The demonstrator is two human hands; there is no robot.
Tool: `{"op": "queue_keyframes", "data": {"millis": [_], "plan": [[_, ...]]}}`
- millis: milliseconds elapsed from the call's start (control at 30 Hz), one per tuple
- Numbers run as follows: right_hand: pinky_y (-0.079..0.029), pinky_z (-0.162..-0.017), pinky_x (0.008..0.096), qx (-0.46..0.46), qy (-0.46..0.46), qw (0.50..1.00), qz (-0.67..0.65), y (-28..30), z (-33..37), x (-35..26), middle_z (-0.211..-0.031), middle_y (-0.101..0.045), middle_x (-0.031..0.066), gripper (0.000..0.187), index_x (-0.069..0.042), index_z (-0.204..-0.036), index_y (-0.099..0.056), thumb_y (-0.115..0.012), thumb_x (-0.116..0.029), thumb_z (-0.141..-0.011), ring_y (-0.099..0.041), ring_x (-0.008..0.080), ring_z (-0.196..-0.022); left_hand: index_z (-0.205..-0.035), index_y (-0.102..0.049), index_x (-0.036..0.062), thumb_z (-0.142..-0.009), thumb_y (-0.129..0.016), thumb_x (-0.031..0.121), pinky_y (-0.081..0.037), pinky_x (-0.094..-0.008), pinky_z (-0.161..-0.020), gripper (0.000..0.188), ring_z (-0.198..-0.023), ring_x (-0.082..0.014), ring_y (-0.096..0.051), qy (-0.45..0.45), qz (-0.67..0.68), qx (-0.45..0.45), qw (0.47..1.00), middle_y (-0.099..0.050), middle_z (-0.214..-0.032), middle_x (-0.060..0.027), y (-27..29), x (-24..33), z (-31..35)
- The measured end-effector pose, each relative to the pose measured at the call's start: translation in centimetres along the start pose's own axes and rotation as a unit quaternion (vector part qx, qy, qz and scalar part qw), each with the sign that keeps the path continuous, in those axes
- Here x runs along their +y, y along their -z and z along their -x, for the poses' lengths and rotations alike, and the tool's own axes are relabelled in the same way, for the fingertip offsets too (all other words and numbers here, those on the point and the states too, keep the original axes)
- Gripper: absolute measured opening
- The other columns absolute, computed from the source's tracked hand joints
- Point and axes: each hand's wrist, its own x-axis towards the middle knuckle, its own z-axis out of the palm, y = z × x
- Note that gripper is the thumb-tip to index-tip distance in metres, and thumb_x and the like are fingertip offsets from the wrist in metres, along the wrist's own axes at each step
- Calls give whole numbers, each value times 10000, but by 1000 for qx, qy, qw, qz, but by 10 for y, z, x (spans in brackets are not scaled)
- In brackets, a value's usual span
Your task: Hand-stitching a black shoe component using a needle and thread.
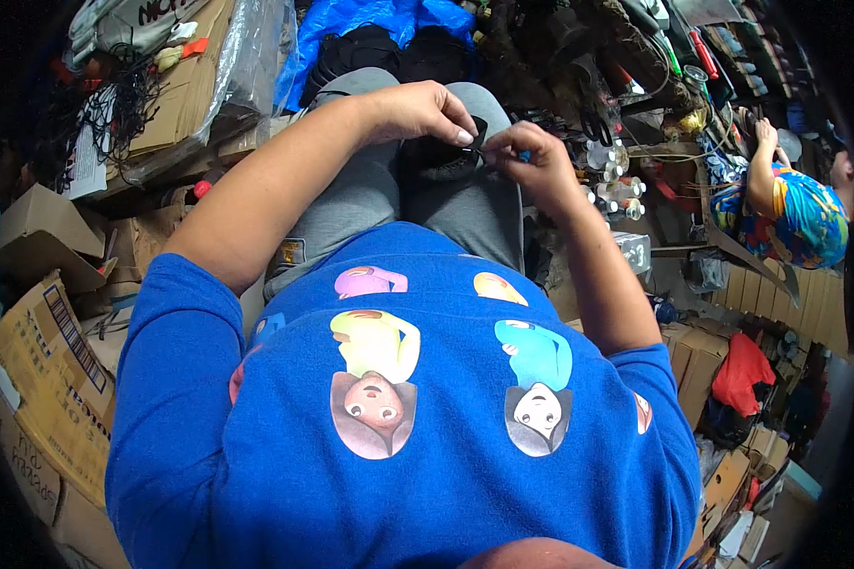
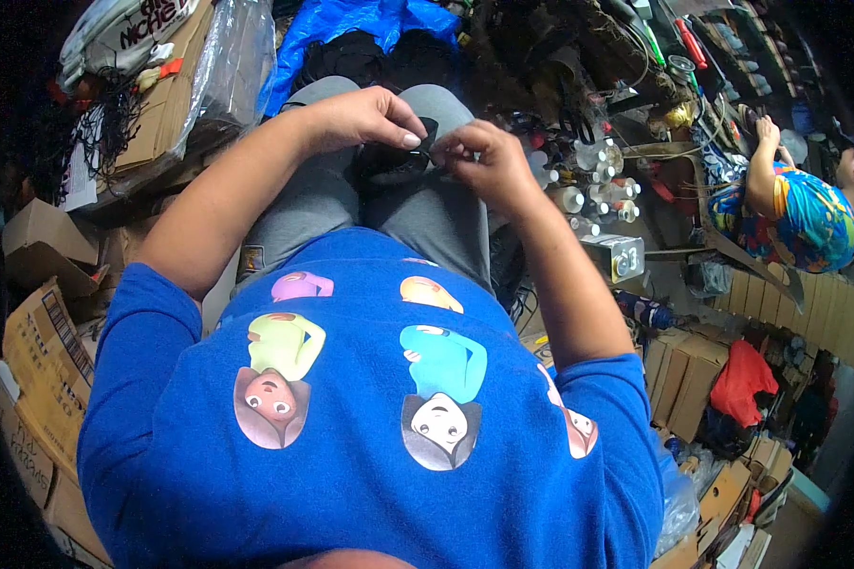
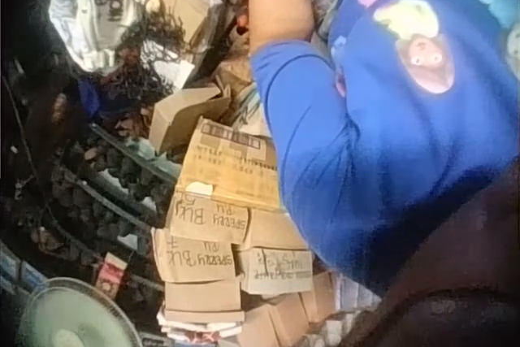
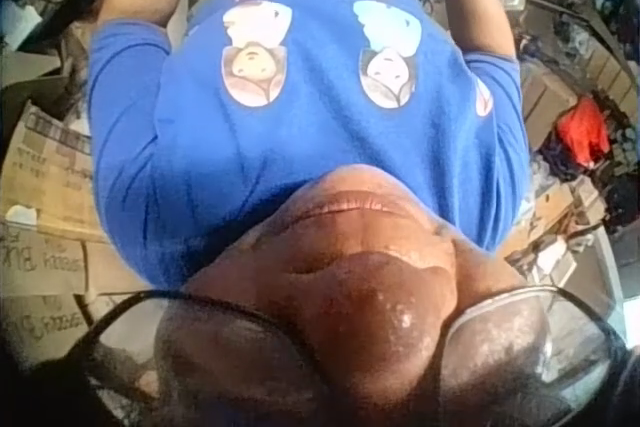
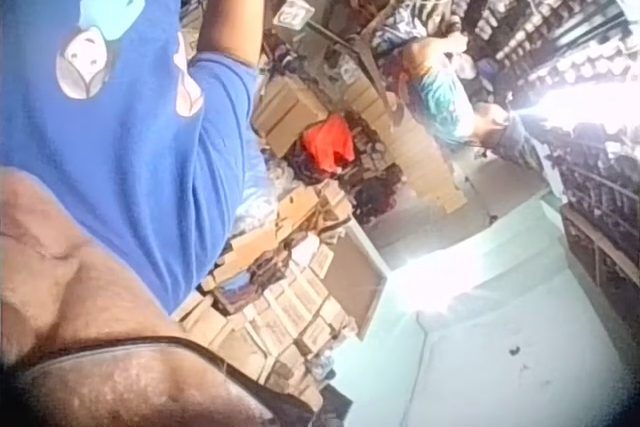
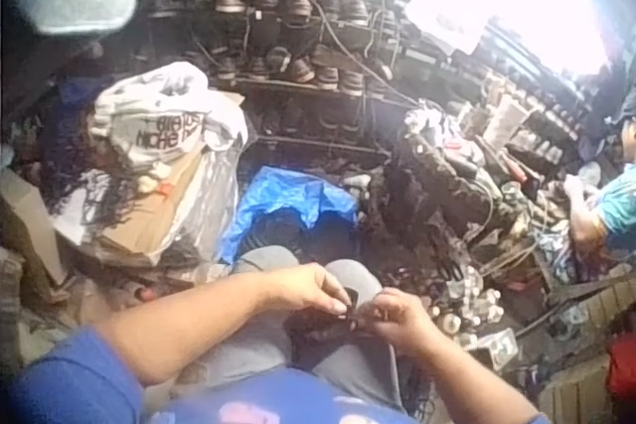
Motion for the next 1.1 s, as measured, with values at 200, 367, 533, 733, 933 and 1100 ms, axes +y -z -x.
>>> {"op": "queue_keyframes", "data": {"millis": [200, 367, 533, 733, 933, 1100], "plan": [[-462, -632, 254, 49, -21, 998, 25, -13, 17, -20, -757, -574, 35, 205, -110, -893, -699, -677, -5, -718, -574, 130, -689, -1127, -625, 25, -773, -660, 161, -373, -285, -927, 381, -972, -158, -571, 22, 3, -39, 999, -659, -998, -79, 4, -1, 6], [-487, -621, 293, 21, -13, 996, 91, -7, 17, -32, -782, -587, 70, 215, -133, -916, -703, -672, -21, -735, -614, 203, -697, -1139, -619, 28, -778, -626, 152, -360, -299, -953, 382, -985, -177, -566, 16, -54, -57, 997, -648, -1037, -84, 4, 3, 5], [-504, -665, 358, -10, 2, 980, 200, -3, 14, -44, -825, -600, 107, 232, -145, -917, -702, -623, -23, -736, -616, 286, -758, -1151, -610, 28, -781, -597, 144, -359, -296, -961, 389, -978, -183, -564, -6, -81, -78, 994, -642, -1042, -92, 4, 1, 1], [-471, -707, 408, -78, 38, 913, 399, -2, 3, -74, -845, -580, 128, 252, -120, -908, -684, -509, -26, -754, -582, 322, -756, -1150, -608, 19, -785, -576, 132, -380, -280, -940, 383, -999, -165, -561, 18, -90, -92, 991, -646, -1027, -93, 4, 7, -1], [-458, -695, 406, -156, 112, 871, 452, 3, -22, -69, -821, -571, 120, 152, -85, -795, -661, -522, -55, -742, -601, 291, -773, -1152, -611, 70, -777, -605, 66, -440, -289, -840, 375, -938, -167, -595, -38, -198, -113, 973, -658, -1038, -73, 10, 2, -10], [-478, -710, 325, -163, -37, 960, 224, -2, -32, -35, -754, -638, 125, 136, -48, -826, -662, -700, -90, -702, -615, 239, -775, -1064, -614, -17, -750, -633, 10, -456, -299, -852, 315, -920, -164, -610, -34, -156, -57, 986, -663, -996, -103, 13, 0, -19]]}}
